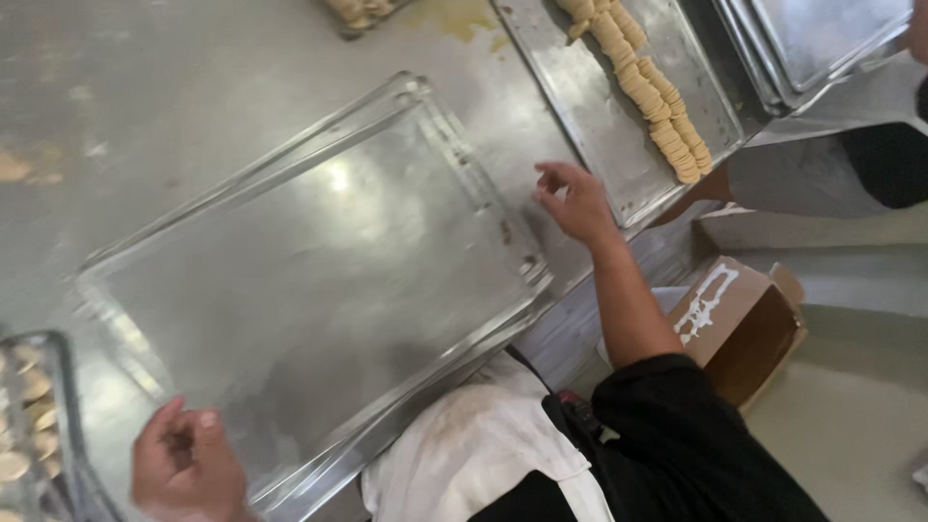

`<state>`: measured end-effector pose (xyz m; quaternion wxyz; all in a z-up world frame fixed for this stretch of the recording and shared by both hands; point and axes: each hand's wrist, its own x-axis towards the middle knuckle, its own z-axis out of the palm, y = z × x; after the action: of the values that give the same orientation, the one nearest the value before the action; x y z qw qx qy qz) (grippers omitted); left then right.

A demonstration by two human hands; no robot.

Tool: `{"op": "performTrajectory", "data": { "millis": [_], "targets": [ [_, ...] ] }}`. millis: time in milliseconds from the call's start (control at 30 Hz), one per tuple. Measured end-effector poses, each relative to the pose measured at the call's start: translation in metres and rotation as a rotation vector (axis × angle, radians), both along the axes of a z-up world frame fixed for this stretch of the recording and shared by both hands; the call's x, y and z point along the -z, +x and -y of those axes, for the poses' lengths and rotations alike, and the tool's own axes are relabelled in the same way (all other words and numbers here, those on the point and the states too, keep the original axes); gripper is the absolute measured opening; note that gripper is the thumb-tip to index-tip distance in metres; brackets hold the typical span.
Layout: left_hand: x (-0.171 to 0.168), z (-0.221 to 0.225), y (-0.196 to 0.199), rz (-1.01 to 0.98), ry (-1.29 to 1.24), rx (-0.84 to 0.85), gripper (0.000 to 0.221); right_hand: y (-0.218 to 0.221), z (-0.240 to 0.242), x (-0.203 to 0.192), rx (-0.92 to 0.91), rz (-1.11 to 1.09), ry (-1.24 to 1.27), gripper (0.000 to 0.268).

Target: The person folds small circles of dough into shapes and arranges them in tight rows on metal trays at a stainless steel station.

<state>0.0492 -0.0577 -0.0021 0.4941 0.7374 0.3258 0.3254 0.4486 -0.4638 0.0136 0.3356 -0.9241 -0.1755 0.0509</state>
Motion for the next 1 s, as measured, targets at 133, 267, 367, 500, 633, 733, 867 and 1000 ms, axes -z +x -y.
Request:
{"op": "performTrajectory", "data": {
  "millis": [133,267,367,500,633,733,867,1000],
  "targets": [
    [-0.009,0.074,0.062,-0.030,-0.057,0.028,0.027,0.096,0.052,0.030,-0.045,0.218,-0.106,0.039],
    [-0.034,0.103,0.092,-0.149,0.099,0.083,0.030,0.179,0.066,0.033,-0.020,0.329,-0.163,0.051],
    [-0.053,0.111,0.101,-0.218,0.063,-0.013,0.030,0.238,0.063,0.035,-0.016,0.423,-0.193,0.052],
    [-0.064,0.129,0.121,-0.311,0.139,-0.034,0.030,0.295,0.053,0.032,-0.098,0.424,-0.249,0.032],
    [-0.066,0.150,0.126,-0.282,0.122,-0.018,0.028,0.299,0.048,0.042,-0.245,0.456,-0.154,0.039],
    [-0.067,0.153,0.129,-0.360,0.118,-0.027,0.028,0.297,0.047,0.042,-0.368,0.399,-0.179,0.034],
    [-0.072,0.151,0.135,-0.326,0.114,-0.008,0.026,0.306,0.056,0.029,-0.429,0.339,-0.185,0.039],
    [-0.076,0.148,0.137,-0.347,0.133,-0.013,0.024,0.308,0.057,0.030,-0.461,0.422,-0.275,0.061]
  ]
}}
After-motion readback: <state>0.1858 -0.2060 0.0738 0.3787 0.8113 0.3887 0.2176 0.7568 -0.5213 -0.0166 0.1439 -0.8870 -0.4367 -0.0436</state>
